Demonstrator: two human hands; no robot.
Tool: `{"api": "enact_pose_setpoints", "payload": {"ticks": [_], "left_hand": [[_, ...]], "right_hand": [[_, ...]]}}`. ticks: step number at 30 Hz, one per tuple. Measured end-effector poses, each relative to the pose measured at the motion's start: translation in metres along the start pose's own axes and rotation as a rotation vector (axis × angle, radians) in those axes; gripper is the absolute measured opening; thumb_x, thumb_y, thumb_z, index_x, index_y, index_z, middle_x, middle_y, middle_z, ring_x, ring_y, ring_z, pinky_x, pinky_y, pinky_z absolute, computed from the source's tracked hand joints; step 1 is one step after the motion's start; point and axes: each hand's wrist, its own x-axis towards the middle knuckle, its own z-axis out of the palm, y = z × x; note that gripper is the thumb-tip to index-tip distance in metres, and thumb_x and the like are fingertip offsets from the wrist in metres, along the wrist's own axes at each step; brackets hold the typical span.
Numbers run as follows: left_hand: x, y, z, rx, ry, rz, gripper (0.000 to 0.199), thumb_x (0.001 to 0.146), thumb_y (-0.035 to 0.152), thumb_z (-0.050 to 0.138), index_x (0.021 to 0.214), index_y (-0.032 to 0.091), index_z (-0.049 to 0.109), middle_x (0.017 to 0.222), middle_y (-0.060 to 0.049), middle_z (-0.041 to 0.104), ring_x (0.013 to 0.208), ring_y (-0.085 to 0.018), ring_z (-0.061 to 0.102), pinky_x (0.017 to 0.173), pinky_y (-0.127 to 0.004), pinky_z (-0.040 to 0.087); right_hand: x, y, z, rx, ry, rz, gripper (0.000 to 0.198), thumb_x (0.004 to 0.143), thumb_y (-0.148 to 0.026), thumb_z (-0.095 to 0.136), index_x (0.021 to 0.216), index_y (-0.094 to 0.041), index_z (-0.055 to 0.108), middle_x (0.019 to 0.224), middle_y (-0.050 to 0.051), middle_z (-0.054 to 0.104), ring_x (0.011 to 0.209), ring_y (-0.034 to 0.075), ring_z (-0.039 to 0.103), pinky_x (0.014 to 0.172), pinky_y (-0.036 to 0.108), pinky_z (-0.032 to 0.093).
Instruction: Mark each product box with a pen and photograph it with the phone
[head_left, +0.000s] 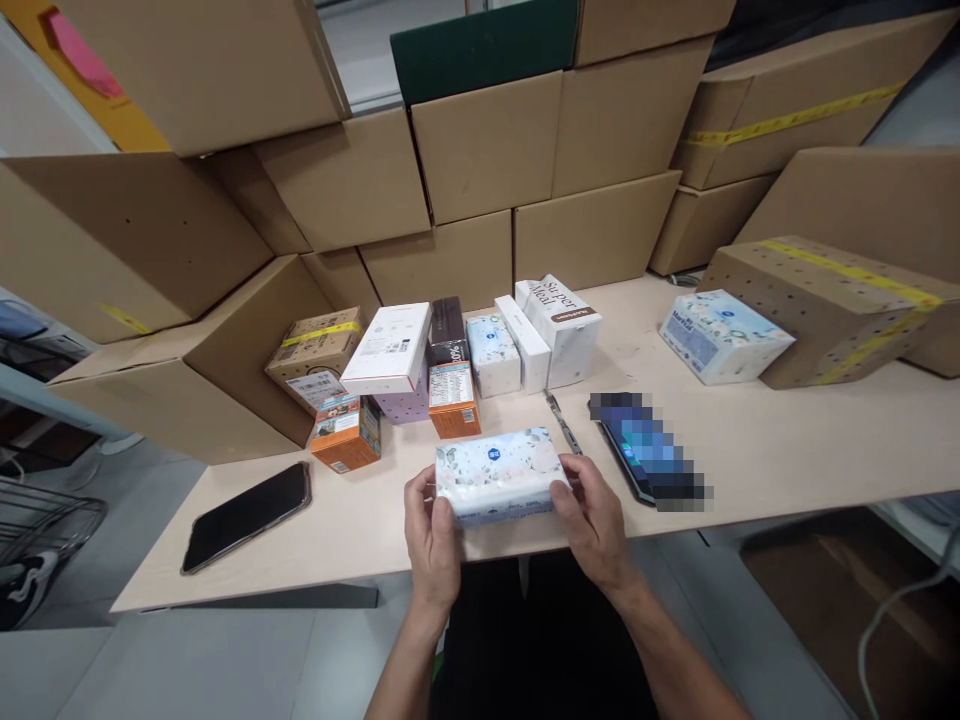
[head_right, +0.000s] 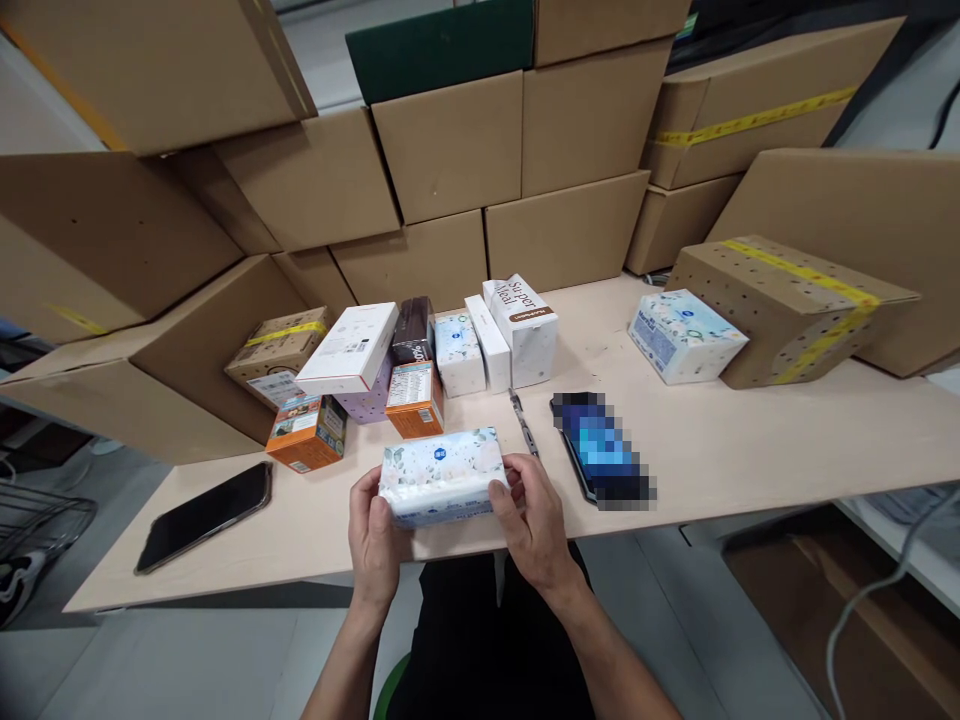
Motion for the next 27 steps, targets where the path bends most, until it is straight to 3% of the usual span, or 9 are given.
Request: {"api": "enact_pose_setpoints", "payload": {"ticks": [11,14,18,22,27], "left_hand": [[-0.001,-0.002,-0.001,0.003,-0.006,0.034,0.04,0.096,0.047,0.048,0.125,0.021,0.055,0.12,-0.009,0.059,0.107,-0.023,0.057,0.085,-0.032,0.049],[-0.001,-0.005,-0.002,0.007,0.02,0.107,0.038,0.095,0.045,0.052,0.125,0.022,0.057,0.12,-0.008,0.059,0.109,-0.022,0.057,0.09,-0.034,0.049],[-0.004,-0.013,-0.002,-0.085,0.067,0.228,0.042,0.088,0.039,0.063,0.127,0.023,0.056,0.127,-0.01,0.055,0.119,-0.025,0.054,0.101,-0.039,0.046],[-0.008,-0.019,0.0,-0.094,0.065,0.243,0.05,0.087,0.035,0.065,0.133,0.025,0.049,0.127,-0.011,0.051,0.119,-0.025,0.054,0.102,-0.043,0.046],[-0.007,-0.009,-0.001,0.159,0.014,0.367,0.046,0.089,0.037,0.061,0.132,0.024,0.051,0.131,-0.013,0.046,0.13,-0.03,0.044,0.106,-0.05,0.041]], "right_hand": [[0.001,0.003,0.001,-0.01,0.003,-0.049,0.028,0.095,-0.043,0.05,0.113,-0.022,0.055,0.105,0.006,0.059,0.083,0.017,0.059,0.068,0.028,0.05],[0.003,0.002,-0.001,-0.018,-0.009,-0.122,0.029,0.097,-0.039,0.048,0.118,-0.023,0.056,0.118,0.009,0.059,0.103,0.022,0.06,0.083,0.032,0.052],[0.005,0.005,0.0,0.047,-0.081,-0.197,0.037,0.096,-0.03,0.048,0.133,-0.026,0.05,0.142,0.01,0.05,0.132,0.025,0.048,0.106,0.04,0.044],[0.002,0.015,0.004,0.082,-0.006,-0.176,0.032,0.094,-0.022,0.05,0.125,-0.026,0.054,0.136,0.01,0.055,0.129,0.025,0.052,0.107,0.043,0.044],[0.0,0.015,0.002,0.123,0.052,-0.165,0.026,0.093,-0.023,0.05,0.117,-0.024,0.059,0.128,0.01,0.059,0.12,0.024,0.058,0.101,0.042,0.049]]}}
